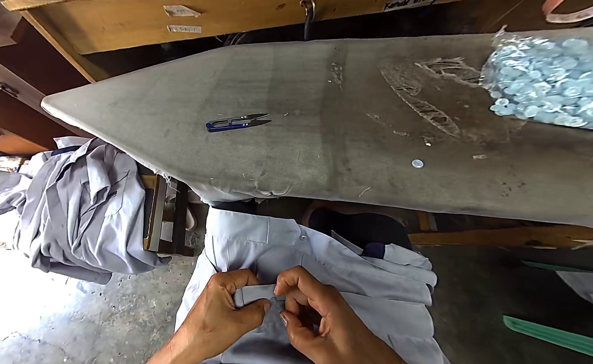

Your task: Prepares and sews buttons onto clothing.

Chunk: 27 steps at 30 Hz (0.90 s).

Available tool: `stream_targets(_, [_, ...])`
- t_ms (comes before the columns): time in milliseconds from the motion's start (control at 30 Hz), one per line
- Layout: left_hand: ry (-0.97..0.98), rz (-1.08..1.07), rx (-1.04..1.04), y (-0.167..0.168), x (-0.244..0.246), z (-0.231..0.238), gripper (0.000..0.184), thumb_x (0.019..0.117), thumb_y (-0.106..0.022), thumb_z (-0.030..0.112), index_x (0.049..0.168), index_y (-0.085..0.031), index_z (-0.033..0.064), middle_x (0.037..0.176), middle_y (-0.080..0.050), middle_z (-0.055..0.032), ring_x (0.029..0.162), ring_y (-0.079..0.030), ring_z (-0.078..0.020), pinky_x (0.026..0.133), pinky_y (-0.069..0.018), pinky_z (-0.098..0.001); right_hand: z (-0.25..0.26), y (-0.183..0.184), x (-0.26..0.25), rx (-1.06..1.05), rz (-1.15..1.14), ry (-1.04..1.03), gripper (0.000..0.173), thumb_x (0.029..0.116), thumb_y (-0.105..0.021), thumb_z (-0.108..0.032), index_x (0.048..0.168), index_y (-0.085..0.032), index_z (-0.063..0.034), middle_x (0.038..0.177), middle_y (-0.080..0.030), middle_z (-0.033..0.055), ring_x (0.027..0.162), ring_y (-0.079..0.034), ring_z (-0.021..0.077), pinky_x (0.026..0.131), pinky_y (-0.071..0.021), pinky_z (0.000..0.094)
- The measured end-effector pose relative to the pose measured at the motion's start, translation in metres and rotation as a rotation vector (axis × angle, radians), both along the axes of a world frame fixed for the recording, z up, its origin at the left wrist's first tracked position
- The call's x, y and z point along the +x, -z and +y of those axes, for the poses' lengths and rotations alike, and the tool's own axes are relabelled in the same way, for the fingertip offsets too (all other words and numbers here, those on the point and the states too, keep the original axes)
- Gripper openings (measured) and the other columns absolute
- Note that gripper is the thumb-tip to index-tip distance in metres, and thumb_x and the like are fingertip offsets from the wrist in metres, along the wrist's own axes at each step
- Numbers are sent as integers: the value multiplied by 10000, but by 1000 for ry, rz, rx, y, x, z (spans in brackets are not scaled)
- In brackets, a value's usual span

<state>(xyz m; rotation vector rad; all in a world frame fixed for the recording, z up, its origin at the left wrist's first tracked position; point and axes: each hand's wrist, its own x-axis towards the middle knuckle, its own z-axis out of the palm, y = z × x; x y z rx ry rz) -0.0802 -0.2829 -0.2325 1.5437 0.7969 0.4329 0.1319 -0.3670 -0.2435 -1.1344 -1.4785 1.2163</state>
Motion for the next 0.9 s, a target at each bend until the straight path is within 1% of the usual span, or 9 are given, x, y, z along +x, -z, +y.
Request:
stream_targets(300, [-13, -13, 16, 0, 0, -3, 84, 871, -752, 144, 853, -688, 91, 694, -629, 63, 607, -563, 26, 540, -454, -145, 1, 0, -1, 1, -59, -2, 277, 894, -635, -88, 1159, -555, -91, 668, -509, -51, 517, -455, -16, 462, -388, 129])
stream_targets(367, [-25, 4, 62, 0, 1, -5, 96, 864, -757, 148, 857, -677, 96, 697, -629, 63, 605, -565, 27, 539, -458, -145, 1, 2, -2, 23, -89, 10, 278, 932, -685, -146, 1166, -546, -85, 693, -569, -41, 543, -513, -7, 494, -446, 136])
stream_targets(433, [-20, 31, 200, 0, 1, -9, 114, 858, -762, 171, 867, -677, 95, 717, -646, 48, 629, -583, 29, 561, -481, -146, 2, 1, -2, 53, -130, 18, 358, 944, -735, -267, 1182, -533, -91, 731, -639, -44, 579, -577, -10, 534, -497, 142])
stream_targets(500, [13, 22, 450, 2, 1, -11, 135, 894, -742, 196, 882, -686, 74, 764, -677, -1, 720, -627, -23, 671, -523, -181, 4, -7, 4, 119, -171, 33, 406, 933, -743, -358, 1186, -561, -98, 754, -671, -48, 585, -592, -16, 529, -501, 139])
stream_targets(567, [44, -3, 739, 3, 0, -11, 150, 950, -688, 210, 869, -677, 84, 782, -674, -28, 788, -632, -105, 773, -509, -246, 10, -17, 16, 246, -266, 97, 326, 993, -665, -397, 1107, -649, -92, 769, -648, -20, 624, -576, 12, 558, -484, 151])
stream_targets(667, [96, -42, 975, 2, -2, -11, 138, 992, -630, 194, 882, -658, 117, 757, -597, -13, 770, -567, -145, 786, -449, -279, 24, -20, 32, 257, -413, 34, 306, 1042, -566, -409, 996, -731, -155, 858, -674, -24, 791, -616, 57, 700, -508, 222])
stream_targets(733, [115, -60, 1028, 1, -3, -10, 128, 1001, -609, 182, 899, -658, 121, 753, -576, -12, 767, -550, -151, 792, -439, -280, 34, -16, 37, 117, -301, -219, 289, 1023, -598, -390, 995, -745, -143, 905, -701, -27, 860, -640, 38, 756, -521, 216])
stream_targets(800, [109, -58, 1030, 2, -3, -10, 127, 1000, -606, 180, 902, -656, 119, 759, -579, -13, 772, -550, -149, 795, -436, -278, 43, -12, 32, -30, -118, -386, 213, 999, -649, -270, 993, -740, -78, 889, -696, -5, 830, -635, 17, 726, -512, 181])
stream_targets(900, [51, -33, 801, 3, -2, -11, 145, 967, -678, 221, 912, -705, 90, 807, -678, -23, 813, -626, -111, 795, -498, -247, 44, -7, 27, -80, 175, -309, 148, 1029, -589, -162, 1022, -674, -40, 883, -690, 4, 765, -636, 26, 680, -527, 187])
